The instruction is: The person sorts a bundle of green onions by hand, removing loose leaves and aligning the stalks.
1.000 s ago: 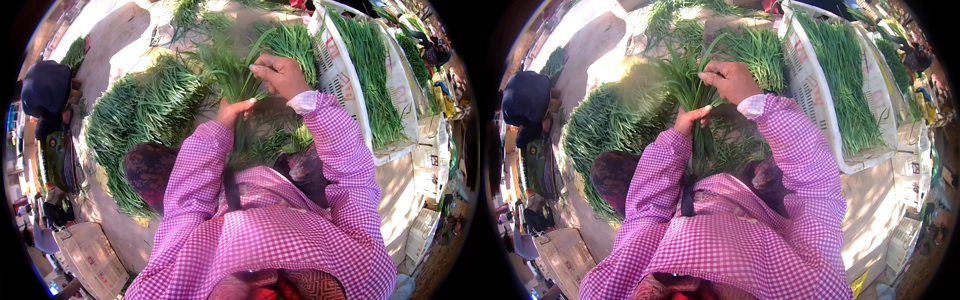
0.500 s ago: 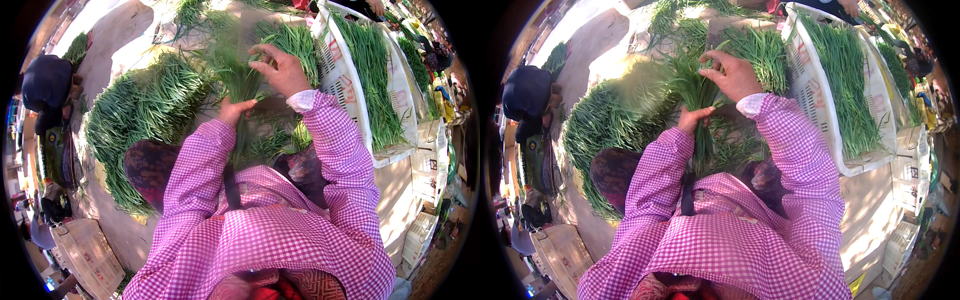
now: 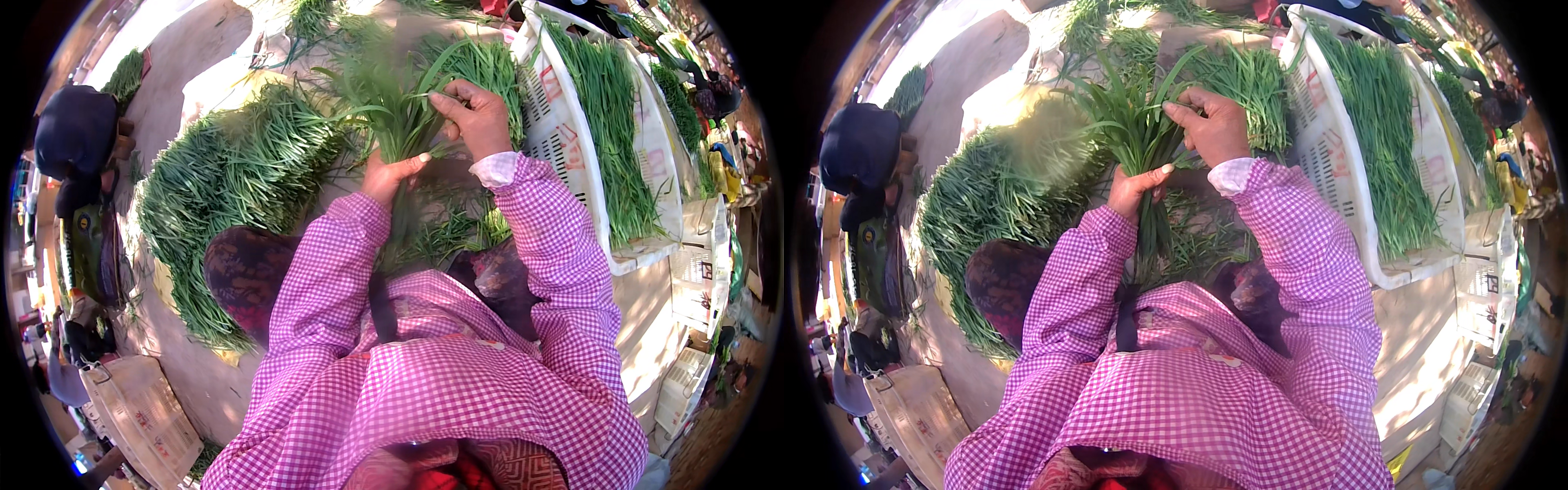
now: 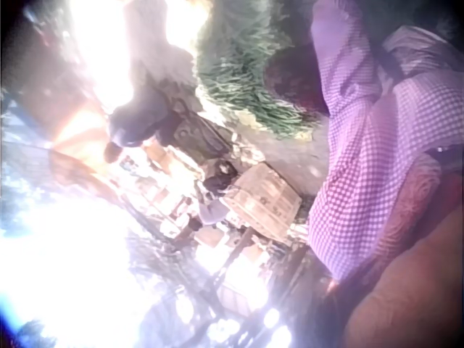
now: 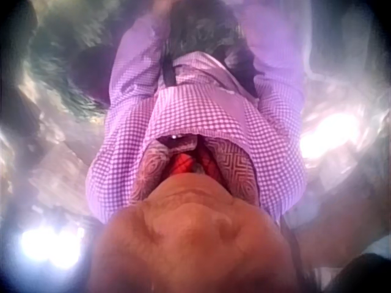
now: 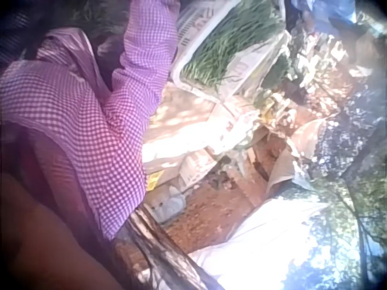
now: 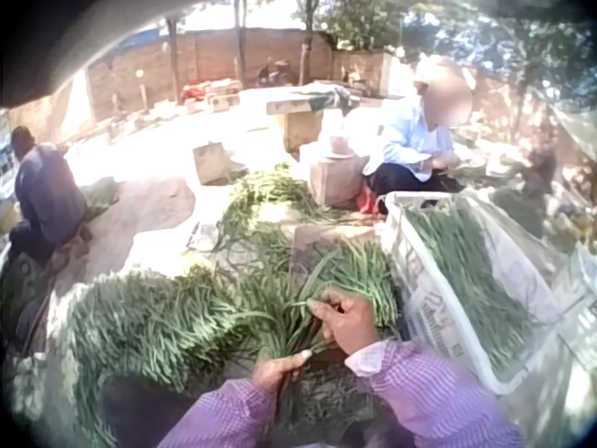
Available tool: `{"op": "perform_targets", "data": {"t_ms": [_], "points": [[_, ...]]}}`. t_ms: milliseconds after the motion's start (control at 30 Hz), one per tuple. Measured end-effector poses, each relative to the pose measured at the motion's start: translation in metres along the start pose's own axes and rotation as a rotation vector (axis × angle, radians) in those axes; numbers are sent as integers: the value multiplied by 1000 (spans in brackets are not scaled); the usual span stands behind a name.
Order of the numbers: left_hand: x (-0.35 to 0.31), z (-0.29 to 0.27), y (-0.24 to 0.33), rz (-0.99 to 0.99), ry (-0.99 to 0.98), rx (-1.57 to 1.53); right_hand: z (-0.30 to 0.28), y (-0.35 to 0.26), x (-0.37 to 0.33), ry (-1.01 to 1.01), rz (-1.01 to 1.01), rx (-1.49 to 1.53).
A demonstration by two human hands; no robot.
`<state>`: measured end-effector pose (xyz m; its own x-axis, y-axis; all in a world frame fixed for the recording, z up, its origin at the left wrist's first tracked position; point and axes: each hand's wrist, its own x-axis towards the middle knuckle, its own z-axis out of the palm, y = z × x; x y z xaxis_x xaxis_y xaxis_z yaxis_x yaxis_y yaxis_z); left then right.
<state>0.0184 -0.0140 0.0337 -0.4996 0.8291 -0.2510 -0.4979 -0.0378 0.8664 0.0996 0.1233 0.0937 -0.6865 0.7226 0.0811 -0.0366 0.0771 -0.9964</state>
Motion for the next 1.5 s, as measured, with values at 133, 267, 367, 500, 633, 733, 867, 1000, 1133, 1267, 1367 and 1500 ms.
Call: {"op": "perform_targets", "data": {"t_ms": [133, 267, 367, 500, 633, 733, 867, 1000, 1133, 1267, 1367, 1500], "points": [[1, -7, -8, 17, 17, 18, -16, -16, 14, 156, -4, 334], [6, -14, -17, -33, 99, 85, -28, -26, 24, 148, -163, 55], [7, -15, -20, -27, 127, 142, -15, -31, 10, -73, -113, -251], [10, -14, -25, -12, 113, 188, 2, -10, 3, -98, -496, -804], [9, -13, -27, -31, 137, 191, -6, -11, 7, -57, -292, -496], [6, -12, -23, -44, 152, 203, -36, -21, 25, 115, -117, -92], [8, -15, -23, -33, 116, 179, -46, -24, 24, 35, -132, -290], [7, -14, -24, -43, 121, 204, -20, -20, 10, -123, -345, -750], [7, -11, -23, -59, 116, 212, -13, 0, 7, -141, -455, -856], [5, -11, -18, -51, 72, 193, -19, -25, 7, -88, -196, -422], [3, -8, -17, -13, 74, 189, -30, -27, 14, -9, -126, -162], [4, -12, -21, -19, 112, 152, -47, -33, 20, 65, -151, -119]]}}
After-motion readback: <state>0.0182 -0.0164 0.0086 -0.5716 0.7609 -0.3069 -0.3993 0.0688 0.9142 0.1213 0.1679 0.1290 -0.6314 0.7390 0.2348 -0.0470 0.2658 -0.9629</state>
